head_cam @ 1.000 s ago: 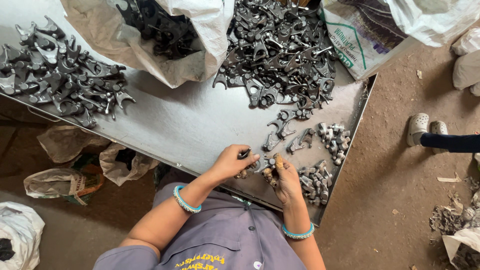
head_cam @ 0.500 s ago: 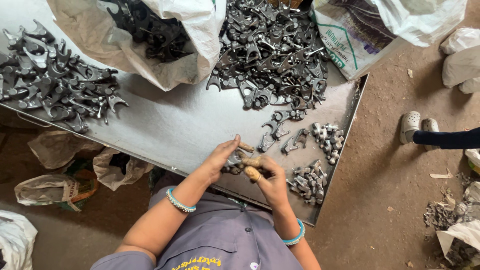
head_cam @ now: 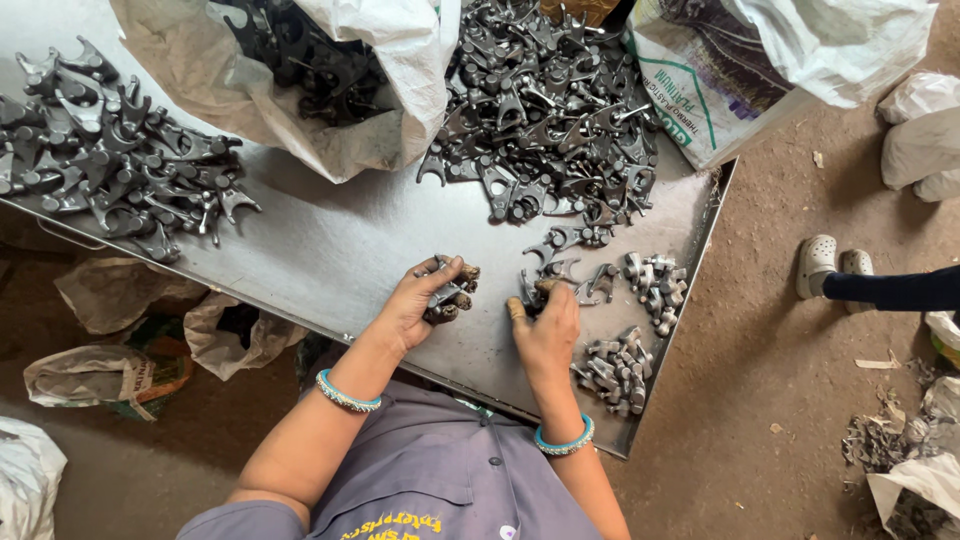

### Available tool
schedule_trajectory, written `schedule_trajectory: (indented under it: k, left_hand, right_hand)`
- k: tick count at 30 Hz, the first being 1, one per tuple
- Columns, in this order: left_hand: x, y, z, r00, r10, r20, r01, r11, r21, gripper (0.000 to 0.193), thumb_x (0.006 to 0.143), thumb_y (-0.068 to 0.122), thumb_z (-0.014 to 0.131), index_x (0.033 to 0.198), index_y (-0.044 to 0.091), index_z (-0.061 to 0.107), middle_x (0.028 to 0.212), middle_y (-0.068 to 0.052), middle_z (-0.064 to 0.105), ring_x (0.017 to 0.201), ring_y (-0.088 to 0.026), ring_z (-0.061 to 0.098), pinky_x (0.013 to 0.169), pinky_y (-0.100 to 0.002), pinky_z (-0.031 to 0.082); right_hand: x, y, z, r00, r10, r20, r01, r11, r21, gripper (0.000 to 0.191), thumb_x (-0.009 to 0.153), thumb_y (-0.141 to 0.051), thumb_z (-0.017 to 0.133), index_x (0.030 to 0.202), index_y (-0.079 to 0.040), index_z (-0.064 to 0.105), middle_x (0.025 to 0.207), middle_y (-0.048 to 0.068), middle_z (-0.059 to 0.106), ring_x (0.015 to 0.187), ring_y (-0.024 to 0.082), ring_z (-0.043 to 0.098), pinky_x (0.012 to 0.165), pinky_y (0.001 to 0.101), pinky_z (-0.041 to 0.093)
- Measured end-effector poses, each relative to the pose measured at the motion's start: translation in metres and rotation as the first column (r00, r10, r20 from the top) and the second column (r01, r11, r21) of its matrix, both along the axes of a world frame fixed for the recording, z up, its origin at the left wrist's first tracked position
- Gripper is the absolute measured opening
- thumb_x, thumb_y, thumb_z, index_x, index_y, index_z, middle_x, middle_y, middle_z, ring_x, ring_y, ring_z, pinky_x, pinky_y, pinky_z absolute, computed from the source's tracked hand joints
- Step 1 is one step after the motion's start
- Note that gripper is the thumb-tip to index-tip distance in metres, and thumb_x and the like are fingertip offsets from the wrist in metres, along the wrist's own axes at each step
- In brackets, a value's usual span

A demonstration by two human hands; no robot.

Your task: The person sorts cast metal fork-shaped parts on a work table, picking up individual pieces, turning them over in both hands, and placing selected pieces into a white sack at the edge of the table. They occasionally reach into the sack and continue sorting through the pile of parts.

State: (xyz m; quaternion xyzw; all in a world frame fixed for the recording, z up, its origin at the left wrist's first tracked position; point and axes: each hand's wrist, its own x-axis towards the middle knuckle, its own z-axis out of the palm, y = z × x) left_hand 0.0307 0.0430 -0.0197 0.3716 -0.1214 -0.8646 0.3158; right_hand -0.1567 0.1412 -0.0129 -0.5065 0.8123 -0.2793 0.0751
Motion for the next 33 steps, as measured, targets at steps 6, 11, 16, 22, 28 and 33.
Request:
schedule_trajectory:
  k: [6,11,16,22,28,33]
  left_hand:
    - [-0.003,0.005,-0.005,0.999,-0.040,0.026,0.040,0.999,0.004,0.022,0.088,0.026,0.080,0.097,0.010,0.068,0.089,-0.003,0.075,0.064,-0.012,0.068,0.047,-0.024,0.049]
    - [-0.015,0.014,-0.008,0.996,-0.080,0.038,0.082,0.996,-0.045,0.021,0.088,0.023,0.080,0.098,0.008,0.071,0.086,-0.003,0.073,0.066,-0.011,0.067,0.053,-0.025,0.053]
    - [-0.022,0.022,-0.006,0.986,-0.151,0.074,0.157,0.984,-0.081,0.025,0.087,0.021,0.079,0.105,0.005,0.073,0.090,-0.002,0.075,0.072,-0.010,0.069,0.060,-0.025,0.055]
    - [-0.031,0.033,-0.005,0.969,-0.207,0.132,0.230,0.954,-0.194,0.030,0.089,0.022,0.079,0.113,0.004,0.075,0.089,-0.001,0.073,0.073,-0.009,0.067,0.062,-0.026,0.056]
    - [-0.038,0.043,0.000,0.936,-0.310,0.165,0.338,0.923,-0.185,0.042,0.091,0.041,0.070,0.115,0.006,0.074,0.085,-0.001,0.071,0.066,-0.010,0.067,0.055,-0.028,0.055]
    - [-0.034,0.039,-0.001,0.954,-0.269,-0.135,0.276,0.960,0.043,0.055,0.091,0.053,0.062,0.114,0.004,0.068,0.092,-0.006,0.074,0.072,-0.014,0.072,0.062,-0.030,0.060]
  right_hand:
    - [-0.033,0.028,-0.012,0.518,0.127,0.846,0.078,0.978,-0.195,0.041,0.090,-0.012,0.081,0.123,-0.003,0.058,0.105,0.010,0.068,0.092,0.020,0.063,0.078,0.0308,0.054]
    - [-0.043,0.043,-0.006,-0.135,0.048,0.990,0.205,0.979,-0.019,0.030,0.098,-0.016,0.067,0.127,-0.011,0.060,0.089,0.007,0.066,0.083,0.023,0.068,0.069,0.0322,0.056]
    - [-0.040,0.041,-0.007,-0.231,-0.074,0.970,0.313,0.938,0.146,0.027,0.094,-0.027,0.062,0.114,-0.010,0.066,0.091,0.004,0.072,0.077,0.018,0.066,0.065,0.0333,0.055]
    - [-0.042,0.041,-0.018,-0.225,0.025,0.974,0.306,0.951,0.046,0.026,0.100,-0.032,0.069,0.107,-0.007,0.070,0.079,0.002,0.067,0.063,0.015,0.061,0.053,0.0301,0.050]
    - [-0.015,0.038,0.007,0.380,0.019,0.925,0.098,0.993,-0.061,0.025,0.096,-0.025,0.073,0.100,0.000,0.074,0.077,0.004,0.070,0.060,0.010,0.062,0.050,0.0226,0.048]
    - [0.014,0.019,0.047,0.610,0.136,0.780,-0.114,0.990,-0.084,0.026,0.086,-0.019,0.081,0.106,-0.005,0.073,0.083,0.001,0.072,0.069,0.006,0.063,0.055,0.0209,0.050]
